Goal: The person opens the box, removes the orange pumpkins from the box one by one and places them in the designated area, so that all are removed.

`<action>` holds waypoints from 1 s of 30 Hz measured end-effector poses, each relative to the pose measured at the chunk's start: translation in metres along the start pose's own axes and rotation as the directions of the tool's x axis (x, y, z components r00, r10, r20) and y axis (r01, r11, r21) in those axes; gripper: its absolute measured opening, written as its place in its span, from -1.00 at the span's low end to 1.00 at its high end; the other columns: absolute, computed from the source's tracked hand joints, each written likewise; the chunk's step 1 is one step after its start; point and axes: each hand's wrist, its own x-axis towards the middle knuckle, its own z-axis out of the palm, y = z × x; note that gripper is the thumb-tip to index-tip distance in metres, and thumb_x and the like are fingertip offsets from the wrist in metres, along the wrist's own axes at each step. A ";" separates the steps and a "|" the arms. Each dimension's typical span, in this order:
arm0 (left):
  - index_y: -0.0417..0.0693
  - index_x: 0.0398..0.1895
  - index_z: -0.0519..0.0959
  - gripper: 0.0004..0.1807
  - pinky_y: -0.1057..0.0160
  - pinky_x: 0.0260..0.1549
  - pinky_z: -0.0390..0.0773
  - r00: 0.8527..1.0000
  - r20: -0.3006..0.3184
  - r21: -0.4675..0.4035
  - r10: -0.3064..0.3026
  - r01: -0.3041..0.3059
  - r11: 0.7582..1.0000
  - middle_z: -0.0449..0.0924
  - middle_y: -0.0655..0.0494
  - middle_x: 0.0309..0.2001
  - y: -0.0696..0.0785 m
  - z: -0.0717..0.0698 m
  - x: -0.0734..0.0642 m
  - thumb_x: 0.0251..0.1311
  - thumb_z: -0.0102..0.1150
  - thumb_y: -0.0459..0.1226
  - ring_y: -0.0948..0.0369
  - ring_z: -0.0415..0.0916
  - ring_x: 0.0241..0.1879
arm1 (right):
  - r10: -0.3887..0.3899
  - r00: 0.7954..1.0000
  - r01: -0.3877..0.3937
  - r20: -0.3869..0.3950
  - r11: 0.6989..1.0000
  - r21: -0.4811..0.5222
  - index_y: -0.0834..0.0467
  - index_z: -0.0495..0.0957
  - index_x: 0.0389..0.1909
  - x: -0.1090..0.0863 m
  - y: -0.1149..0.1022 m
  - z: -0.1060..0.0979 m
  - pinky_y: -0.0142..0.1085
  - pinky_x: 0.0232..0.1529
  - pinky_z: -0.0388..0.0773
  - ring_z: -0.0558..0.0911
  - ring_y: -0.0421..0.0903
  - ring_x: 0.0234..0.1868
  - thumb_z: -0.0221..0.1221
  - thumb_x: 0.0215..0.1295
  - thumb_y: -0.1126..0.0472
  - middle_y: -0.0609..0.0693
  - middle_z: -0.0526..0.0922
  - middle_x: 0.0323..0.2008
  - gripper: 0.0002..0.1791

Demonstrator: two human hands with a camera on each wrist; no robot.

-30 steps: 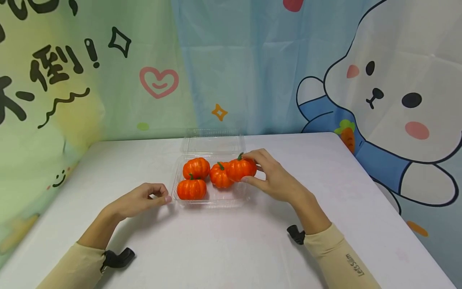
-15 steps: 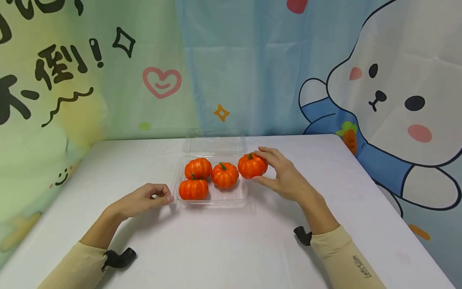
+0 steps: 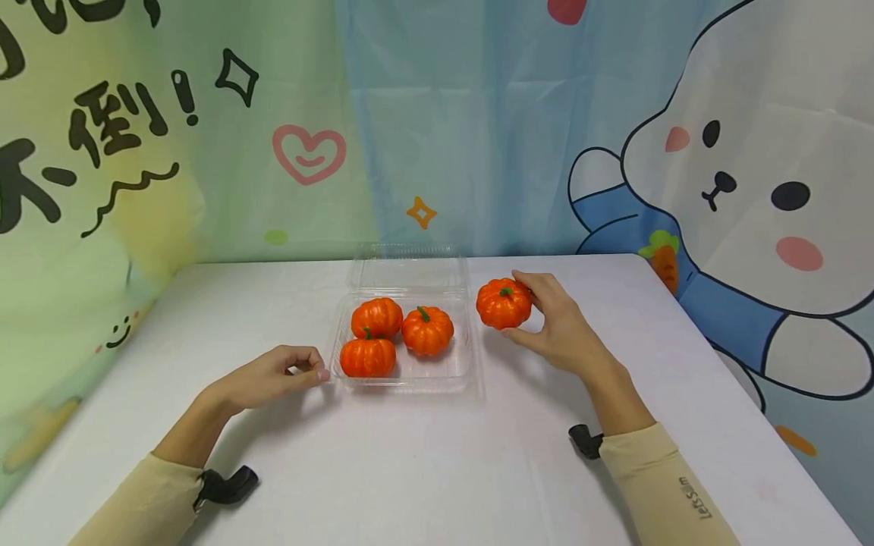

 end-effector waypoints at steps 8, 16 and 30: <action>-0.13 -0.23 0.60 -0.73 0.16 -0.07 0.39 1.000 0.006 -0.009 -0.003 0.003 1.000 0.61 -0.01 -0.24 0.000 0.000 0.000 0.43 0.20 -0.09 0.09 0.48 -0.11 | 0.064 0.998 -0.064 -0.010 0.997 -0.050 0.30 0.37 0.39 0.000 0.013 -0.001 0.24 0.18 0.45 0.41 0.29 0.29 0.53 0.04 0.39 0.27 0.35 0.23 -0.14; -0.14 -0.22 0.61 -0.70 0.14 -0.06 0.39 1.000 0.008 -0.018 -0.018 0.019 1.000 0.62 -0.02 -0.22 -0.001 0.000 0.000 0.44 0.19 -0.07 0.09 0.49 -0.10 | 0.158 0.987 -0.156 0.022 0.985 -0.076 0.32 0.36 0.37 0.003 0.022 -0.003 0.27 0.20 0.44 0.40 0.33 0.28 0.51 0.07 0.39 0.32 0.32 0.24 -0.18; -0.13 -0.20 0.62 -0.70 0.14 -0.02 0.39 1.000 0.010 -0.020 -0.024 0.025 0.999 0.63 0.00 -0.20 -0.004 0.001 0.000 0.44 0.18 -0.06 0.09 0.49 -0.07 | 0.294 0.953 -0.289 0.073 0.955 -0.067 0.39 0.28 0.43 0.012 0.036 -0.001 0.26 0.27 0.40 0.39 0.36 0.26 0.50 0.09 0.35 0.39 0.24 0.24 -0.10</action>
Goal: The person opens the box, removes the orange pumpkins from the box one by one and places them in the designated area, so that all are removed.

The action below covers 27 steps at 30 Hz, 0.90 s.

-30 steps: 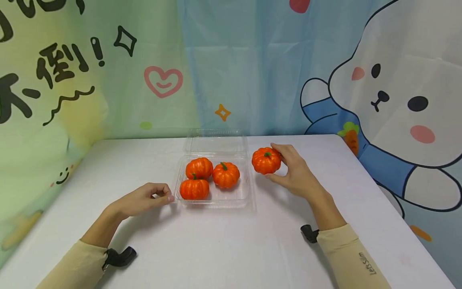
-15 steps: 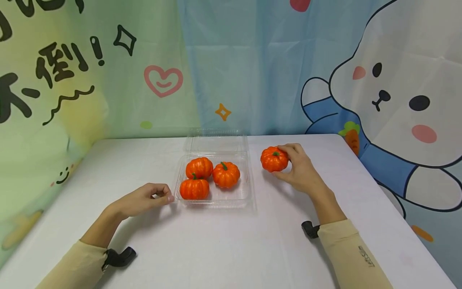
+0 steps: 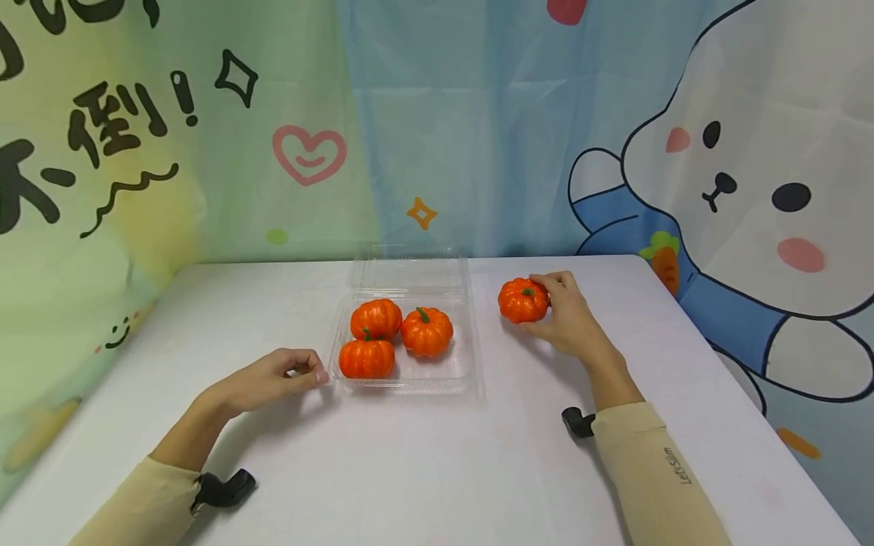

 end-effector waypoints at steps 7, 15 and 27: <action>-0.12 -0.17 0.62 -0.70 0.14 -0.03 0.41 1.000 0.020 0.016 0.008 -0.009 1.000 0.64 0.01 -0.18 -0.002 -0.001 0.000 0.46 0.16 -0.06 0.10 0.50 -0.07 | 0.084 0.996 -0.085 0.040 0.996 0.018 0.34 0.26 0.45 0.010 0.004 0.008 0.25 0.32 0.36 0.35 0.36 0.31 0.51 0.09 0.30 0.39 0.21 0.28 -0.07; -0.08 -0.15 0.62 -0.73 0.16 -0.07 0.41 1.000 0.031 0.022 0.003 -0.004 1.000 0.63 0.02 -0.18 0.001 -0.002 0.004 0.46 0.16 -0.05 0.10 0.48 -0.08 | 0.148 0.982 -0.145 0.113 0.989 -0.039 0.37 0.23 0.47 0.016 0.008 0.000 0.28 0.31 0.36 0.33 0.40 0.29 0.51 0.13 0.21 0.43 0.15 0.35 -0.05; -0.14 -0.13 0.61 -0.71 0.19 -0.09 0.42 0.999 0.047 0.031 0.007 -0.008 1.000 0.61 0.00 -0.19 -0.002 -0.004 0.002 0.47 0.14 -0.08 0.11 0.46 -0.10 | 0.176 0.970 -0.169 0.168 0.984 -0.059 0.40 0.16 0.46 0.031 0.011 0.006 0.35 0.38 0.20 0.27 0.45 0.34 0.53 0.09 0.15 0.49 0.09 0.37 0.03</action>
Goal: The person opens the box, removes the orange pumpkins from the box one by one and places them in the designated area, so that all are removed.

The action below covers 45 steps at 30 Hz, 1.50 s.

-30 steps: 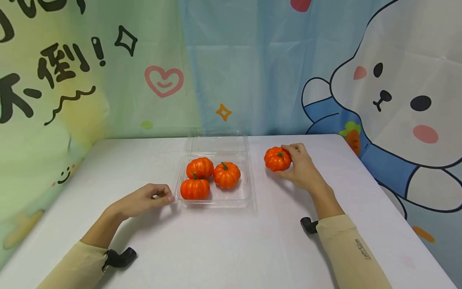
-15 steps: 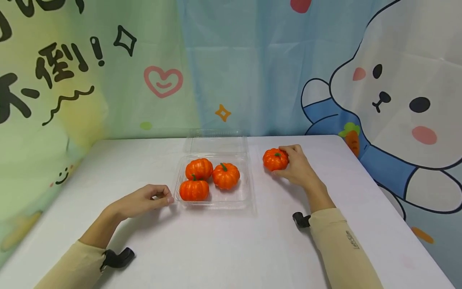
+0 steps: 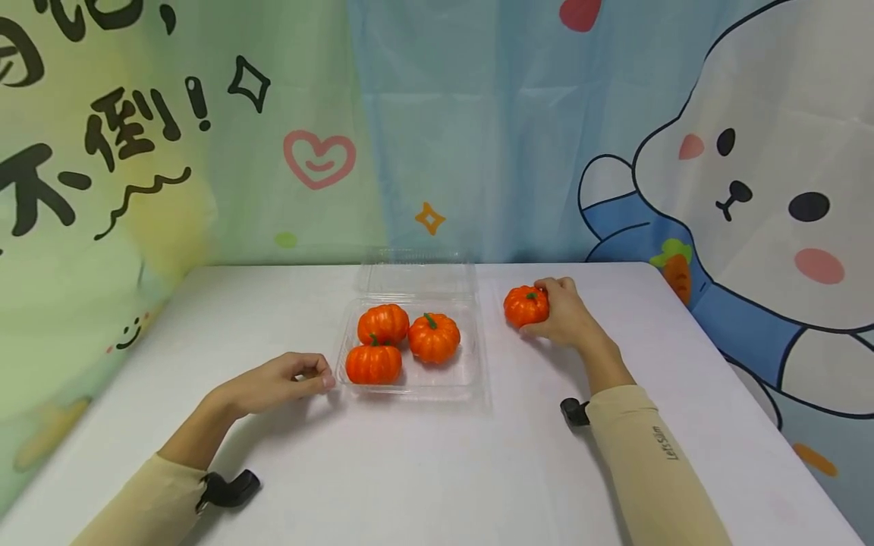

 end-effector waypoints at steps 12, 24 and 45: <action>-0.04 -0.14 0.60 -0.76 0.22 -0.11 0.43 1.000 0.008 -0.036 -0.012 0.012 0.999 0.63 0.00 -0.19 -0.001 0.002 0.000 0.48 0.13 -0.07 0.08 0.48 -0.12 | 0.073 0.996 -0.074 0.048 0.997 0.016 0.34 0.00 0.52 -0.001 -0.003 0.002 0.38 0.35 0.22 0.23 0.48 0.35 0.52 0.12 0.06 0.52 0.03 0.34 0.13; -0.12 -0.12 0.60 -0.73 0.23 -0.10 0.43 1.000 0.020 -0.039 0.004 -0.003 0.999 0.63 -0.01 -0.18 0.000 0.001 0.000 0.49 0.11 -0.09 0.07 0.49 -0.10 | 0.020 0.997 -0.021 0.070 1.000 0.014 0.30 -0.10 0.59 -0.009 -0.009 0.001 0.38 0.37 0.17 0.15 0.47 0.43 0.54 0.09 -0.01 0.48 -0.11 0.47 0.26; -0.15 -0.11 0.60 -0.76 0.27 -0.18 0.43 0.998 0.057 -0.038 0.010 -0.008 0.999 0.63 -0.04 -0.19 0.002 -0.001 0.000 0.48 0.10 -0.15 0.07 0.46 -0.14 | -0.186 0.977 0.187 -0.101 0.982 0.001 0.09 0.18 0.56 -0.021 -0.041 -0.004 0.34 0.36 0.26 0.18 0.32 0.49 0.49 0.16 -0.06 0.22 0.16 0.51 0.02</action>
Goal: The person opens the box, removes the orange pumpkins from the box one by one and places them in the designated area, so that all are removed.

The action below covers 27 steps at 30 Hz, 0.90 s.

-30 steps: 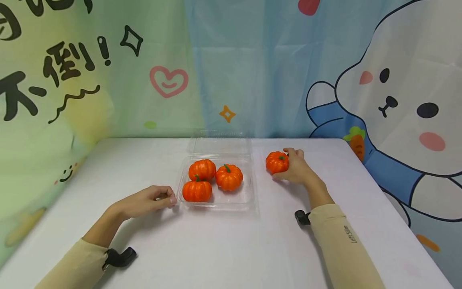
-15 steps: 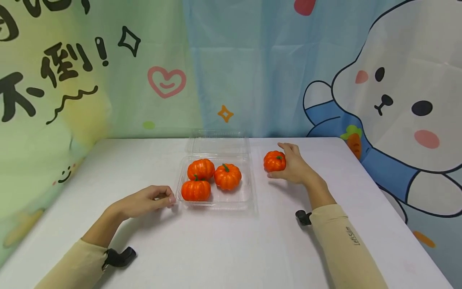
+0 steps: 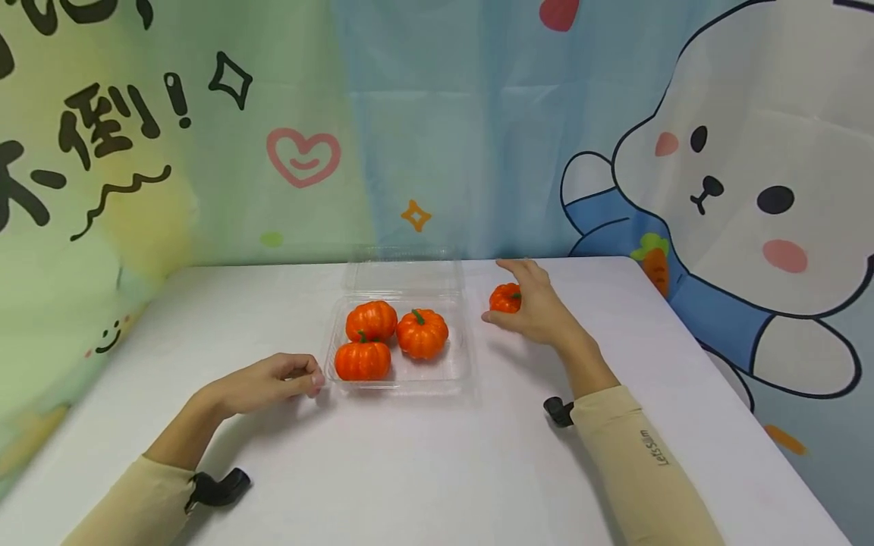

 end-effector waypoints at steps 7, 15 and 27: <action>-0.16 -0.15 0.60 -0.73 0.30 -0.26 0.40 1.000 0.000 -0.002 0.000 0.000 1.000 0.59 -0.07 -0.25 -0.002 -0.002 -0.002 0.49 0.10 -0.12 0.10 0.42 -0.23 | -0.092 0.995 0.094 -0.051 0.995 0.039 0.12 0.34 0.46 0.005 -0.017 0.009 0.14 0.31 0.44 0.45 0.19 0.33 0.50 0.17 -0.01 0.16 0.41 0.35 -0.12; -0.20 -0.22 0.57 -0.68 0.32 -0.34 0.34 1.000 -0.007 -0.001 -0.005 0.005 1.000 0.54 -0.09 -0.33 -0.001 -0.002 0.000 0.51 0.09 -0.09 0.21 0.33 -0.36 | -0.225 0.974 0.224 -0.005 0.970 0.099 0.23 0.40 0.38 0.011 -0.027 0.019 0.07 0.26 0.51 0.54 0.15 0.23 0.54 0.13 0.09 0.17 0.46 0.26 -0.16; -0.17 -0.15 0.59 -0.71 0.30 -0.29 0.36 1.000 -0.001 0.005 -0.015 0.015 1.000 0.55 -0.11 -0.27 0.000 0.000 0.000 0.50 0.08 -0.11 0.18 0.36 -0.30 | -0.282 0.959 0.272 0.039 0.949 0.160 0.18 0.41 0.38 0.010 -0.040 0.030 0.00 0.26 0.52 0.51 0.13 0.30 0.54 0.12 0.08 0.12 0.46 0.30 -0.17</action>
